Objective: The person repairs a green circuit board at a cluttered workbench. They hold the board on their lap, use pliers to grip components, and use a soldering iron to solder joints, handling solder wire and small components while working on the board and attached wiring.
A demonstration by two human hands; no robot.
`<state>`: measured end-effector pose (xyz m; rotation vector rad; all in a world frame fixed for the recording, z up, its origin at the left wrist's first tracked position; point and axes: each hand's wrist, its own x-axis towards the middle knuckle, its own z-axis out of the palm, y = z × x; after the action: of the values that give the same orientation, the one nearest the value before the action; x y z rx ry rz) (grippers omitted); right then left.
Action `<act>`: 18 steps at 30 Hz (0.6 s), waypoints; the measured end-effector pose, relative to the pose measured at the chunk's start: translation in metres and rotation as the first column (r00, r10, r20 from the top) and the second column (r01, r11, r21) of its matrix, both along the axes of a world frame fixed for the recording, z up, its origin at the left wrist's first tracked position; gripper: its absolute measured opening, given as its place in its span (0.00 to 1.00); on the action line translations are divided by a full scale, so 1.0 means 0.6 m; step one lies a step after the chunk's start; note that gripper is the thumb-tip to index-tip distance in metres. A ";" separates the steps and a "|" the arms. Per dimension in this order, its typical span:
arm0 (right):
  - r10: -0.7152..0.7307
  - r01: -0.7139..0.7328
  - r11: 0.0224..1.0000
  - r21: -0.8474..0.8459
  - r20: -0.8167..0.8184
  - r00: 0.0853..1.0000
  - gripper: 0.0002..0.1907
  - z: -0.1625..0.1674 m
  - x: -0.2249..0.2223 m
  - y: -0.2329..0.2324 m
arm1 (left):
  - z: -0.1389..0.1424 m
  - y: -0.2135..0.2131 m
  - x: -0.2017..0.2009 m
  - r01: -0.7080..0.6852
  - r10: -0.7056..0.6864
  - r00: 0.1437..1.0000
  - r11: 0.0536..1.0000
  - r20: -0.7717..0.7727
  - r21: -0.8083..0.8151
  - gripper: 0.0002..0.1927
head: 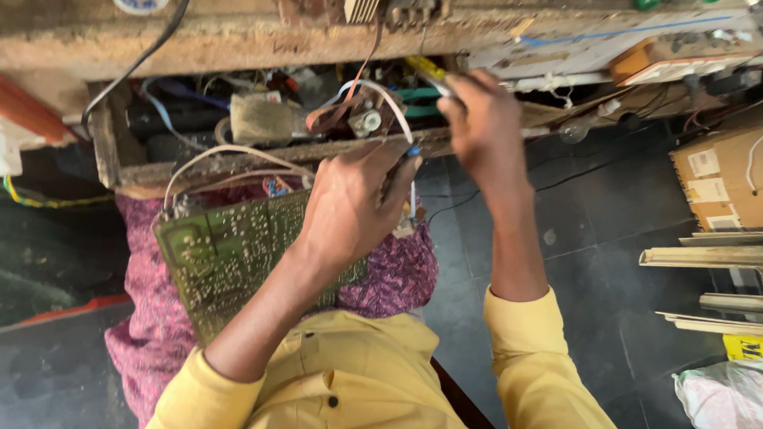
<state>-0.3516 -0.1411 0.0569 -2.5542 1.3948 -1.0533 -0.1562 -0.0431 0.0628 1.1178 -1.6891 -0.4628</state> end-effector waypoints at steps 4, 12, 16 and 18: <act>0.212 -0.218 0.976 0.012 0.182 0.960 0.18 0.034 0.021 0.034 | 0.006 -0.015 0.002 -0.019 0.021 1.000 0.998 -0.022 0.063 0.06; 0.293 -0.294 0.953 -0.074 -0.020 0.956 0.21 0.066 0.008 0.064 | 0.003 -0.053 -0.017 0.035 -0.036 0.997 0.999 -0.069 -0.013 0.07; 0.176 -0.183 0.972 -0.145 -0.063 0.982 0.12 0.078 -0.054 0.030 | 0.010 -0.062 -0.013 0.071 -0.067 0.994 0.996 -0.081 0.056 0.08; 0.166 -0.151 0.981 -0.126 0.118 0.979 0.04 0.090 -0.104 -0.027 | 0.009 -0.065 -0.001 0.022 -0.012 0.997 0.991 -0.079 0.134 0.10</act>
<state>-0.4139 -0.1576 0.1107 -2.5715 1.1102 -1.2791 -0.1570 -0.0822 0.0681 1.1683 -1.6197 -0.6312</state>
